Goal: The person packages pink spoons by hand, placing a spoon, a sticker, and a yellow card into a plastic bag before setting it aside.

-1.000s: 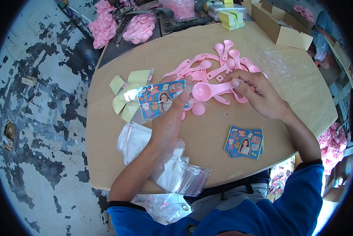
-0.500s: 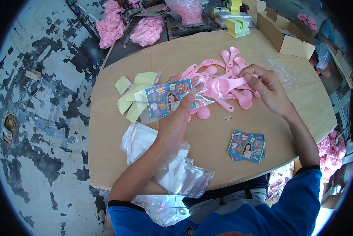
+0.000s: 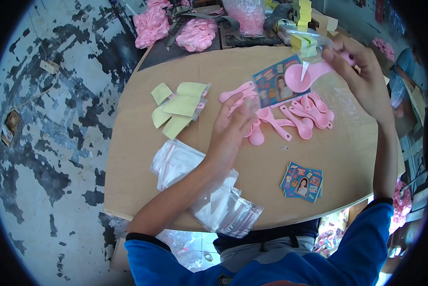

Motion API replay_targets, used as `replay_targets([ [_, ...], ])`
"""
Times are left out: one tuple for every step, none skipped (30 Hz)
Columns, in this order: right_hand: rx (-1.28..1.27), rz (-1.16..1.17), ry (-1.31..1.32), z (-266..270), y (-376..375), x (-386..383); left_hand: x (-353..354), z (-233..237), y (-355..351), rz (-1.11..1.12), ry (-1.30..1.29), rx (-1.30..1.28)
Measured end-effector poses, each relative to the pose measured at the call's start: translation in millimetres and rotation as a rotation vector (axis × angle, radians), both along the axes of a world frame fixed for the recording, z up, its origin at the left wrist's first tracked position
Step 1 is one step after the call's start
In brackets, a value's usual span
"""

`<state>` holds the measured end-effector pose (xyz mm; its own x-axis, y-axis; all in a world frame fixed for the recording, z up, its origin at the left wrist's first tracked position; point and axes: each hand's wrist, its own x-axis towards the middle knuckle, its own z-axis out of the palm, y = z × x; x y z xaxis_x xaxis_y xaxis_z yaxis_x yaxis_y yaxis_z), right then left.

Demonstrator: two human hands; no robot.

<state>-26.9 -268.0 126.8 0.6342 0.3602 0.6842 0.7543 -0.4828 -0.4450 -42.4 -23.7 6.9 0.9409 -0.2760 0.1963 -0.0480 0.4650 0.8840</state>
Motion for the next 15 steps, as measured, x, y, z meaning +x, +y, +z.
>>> replay_targets([
  [-0.133,-0.029,-0.04,6,3,2,0,-1,1,0.047,0.003,0.031],
  [-0.265,-0.062,-0.082,12,5,1,1,-1,4,0.088,0.004,0.065],
  [-0.345,-0.122,-0.074,20,10,-3,3,-2,4,0.126,0.003,0.108],
  [-0.415,-0.184,-0.068,30,19,-9,4,-3,1,0.148,-0.061,0.124],
  [-0.482,-0.244,-0.061,38,27,-13,4,-5,-3,0.172,-0.125,0.143],
  [-0.375,-0.236,-0.061,43,31,-16,2,-8,-6,0.199,-0.186,0.162],
  [-0.348,-0.201,-0.046,39,37,-16,-2,-10,-9,0.229,-0.245,0.18],
  [-0.32,-0.164,-0.03,30,44,-16,-8,-10,-11,0.22,-0.356,0.273],
  [-0.288,-0.127,-0.019,20,52,-15,-15,-5,-13,0.211,-0.47,0.37],
  [-0.216,-0.034,0.07,10,59,-14,-19,-3,-14,0.199,-0.589,0.469],
  [-0.154,0.016,0.12,1,61,-9,-17,-8,-14,0.172,-0.559,0.479],
  [-0.093,0.069,0.17,-9,62,-3,-14,-13,-14,0.147,-0.526,0.489],
  [-0.036,0.125,0.222,-17,62,3,-12,-17,-12,0.125,-0.491,0.497],
  [0.031,0.137,0.174,-20,61,12,-12,-18,-9,0.071,-0.343,0.449],
  [0.095,0.149,0.124,-23,59,21,-14,-10,-8,0.018,-0.194,0.397],
])
